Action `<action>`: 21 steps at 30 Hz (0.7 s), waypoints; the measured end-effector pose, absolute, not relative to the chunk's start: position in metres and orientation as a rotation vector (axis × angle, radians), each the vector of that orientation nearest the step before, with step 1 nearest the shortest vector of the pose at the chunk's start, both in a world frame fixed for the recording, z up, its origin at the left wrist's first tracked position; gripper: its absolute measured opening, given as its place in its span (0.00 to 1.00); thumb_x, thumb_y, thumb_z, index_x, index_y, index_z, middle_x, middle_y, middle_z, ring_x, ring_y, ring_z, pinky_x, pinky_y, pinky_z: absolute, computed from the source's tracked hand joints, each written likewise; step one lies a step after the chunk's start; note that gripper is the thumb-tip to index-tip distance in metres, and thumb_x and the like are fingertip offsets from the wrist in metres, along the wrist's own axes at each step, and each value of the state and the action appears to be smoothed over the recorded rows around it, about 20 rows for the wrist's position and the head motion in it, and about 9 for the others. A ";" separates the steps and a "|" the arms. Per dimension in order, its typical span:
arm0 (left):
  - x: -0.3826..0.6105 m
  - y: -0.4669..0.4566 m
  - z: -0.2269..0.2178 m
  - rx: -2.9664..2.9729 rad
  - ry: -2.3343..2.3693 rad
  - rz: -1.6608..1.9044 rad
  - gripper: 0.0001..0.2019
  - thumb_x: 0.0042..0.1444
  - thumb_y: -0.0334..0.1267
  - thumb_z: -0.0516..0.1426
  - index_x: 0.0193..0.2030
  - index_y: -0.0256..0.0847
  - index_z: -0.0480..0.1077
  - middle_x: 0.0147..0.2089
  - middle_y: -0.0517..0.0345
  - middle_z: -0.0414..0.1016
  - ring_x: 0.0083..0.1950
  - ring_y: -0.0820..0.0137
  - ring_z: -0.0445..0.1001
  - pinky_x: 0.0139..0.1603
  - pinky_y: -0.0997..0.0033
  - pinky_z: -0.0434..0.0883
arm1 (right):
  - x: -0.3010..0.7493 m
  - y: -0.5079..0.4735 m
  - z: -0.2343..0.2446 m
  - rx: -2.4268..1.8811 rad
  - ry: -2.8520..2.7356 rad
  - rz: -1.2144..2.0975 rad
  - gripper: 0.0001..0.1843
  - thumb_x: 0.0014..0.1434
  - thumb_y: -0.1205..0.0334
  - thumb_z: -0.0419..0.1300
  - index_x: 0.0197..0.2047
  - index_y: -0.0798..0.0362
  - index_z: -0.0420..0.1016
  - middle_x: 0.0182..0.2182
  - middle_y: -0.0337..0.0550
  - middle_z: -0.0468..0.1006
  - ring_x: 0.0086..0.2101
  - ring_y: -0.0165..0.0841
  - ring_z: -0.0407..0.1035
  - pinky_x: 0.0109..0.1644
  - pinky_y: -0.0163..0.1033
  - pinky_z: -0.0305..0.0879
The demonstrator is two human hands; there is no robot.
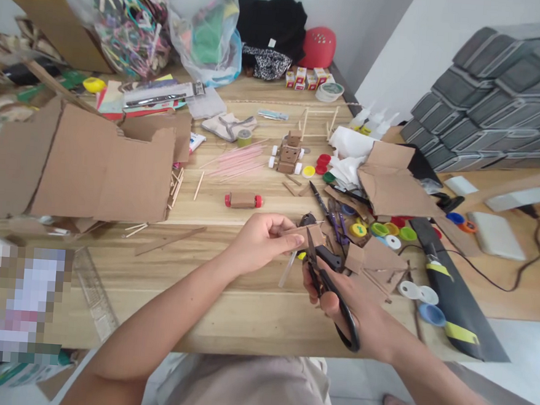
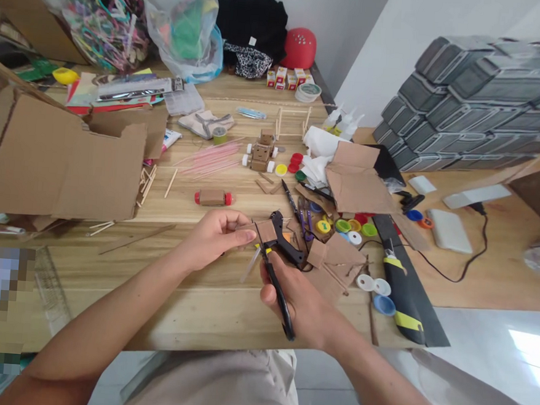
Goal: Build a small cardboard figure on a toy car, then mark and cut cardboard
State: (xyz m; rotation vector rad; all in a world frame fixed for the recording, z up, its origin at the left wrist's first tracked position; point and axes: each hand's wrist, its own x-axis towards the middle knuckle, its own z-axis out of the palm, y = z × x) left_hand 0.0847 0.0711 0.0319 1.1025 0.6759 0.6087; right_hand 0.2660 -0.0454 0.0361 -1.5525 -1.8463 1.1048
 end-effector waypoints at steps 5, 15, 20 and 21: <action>0.101 0.075 0.031 1.113 0.675 0.600 0.18 0.41 0.45 0.76 0.27 0.38 0.75 0.25 0.61 0.77 0.27 0.75 0.71 0.32 0.74 0.69 | 0.267 -0.045 0.038 -1.556 -1.697 1.129 0.46 0.56 0.10 0.36 0.35 0.46 0.64 0.25 0.39 0.68 0.26 0.34 0.64 0.26 0.40 0.67; 0.137 0.088 0.048 1.237 0.669 0.513 0.07 0.50 0.33 0.67 0.26 0.38 0.74 0.22 0.64 0.72 0.25 0.75 0.69 0.31 0.74 0.67 | 0.283 -0.046 0.031 -1.742 -1.367 1.184 0.49 0.41 0.02 0.42 0.28 0.45 0.60 0.16 0.32 0.61 0.16 0.33 0.63 0.21 0.40 0.67; 0.152 0.091 0.053 1.320 0.720 0.445 0.10 0.53 0.31 0.65 0.23 0.39 0.72 0.19 0.67 0.68 0.23 0.74 0.67 0.31 0.74 0.67 | 0.289 -0.044 0.025 -1.862 -1.375 1.084 0.43 0.54 0.10 0.42 0.24 0.44 0.57 0.14 0.35 0.62 0.14 0.33 0.63 0.17 0.38 0.61; 0.154 0.092 0.052 1.349 0.728 0.447 0.10 0.53 0.30 0.65 0.23 0.40 0.72 0.19 0.67 0.68 0.23 0.75 0.67 0.31 0.74 0.67 | 0.291 -0.043 0.024 -1.890 -1.400 1.059 0.42 0.56 0.12 0.42 0.23 0.44 0.57 0.14 0.36 0.63 0.14 0.33 0.64 0.17 0.38 0.60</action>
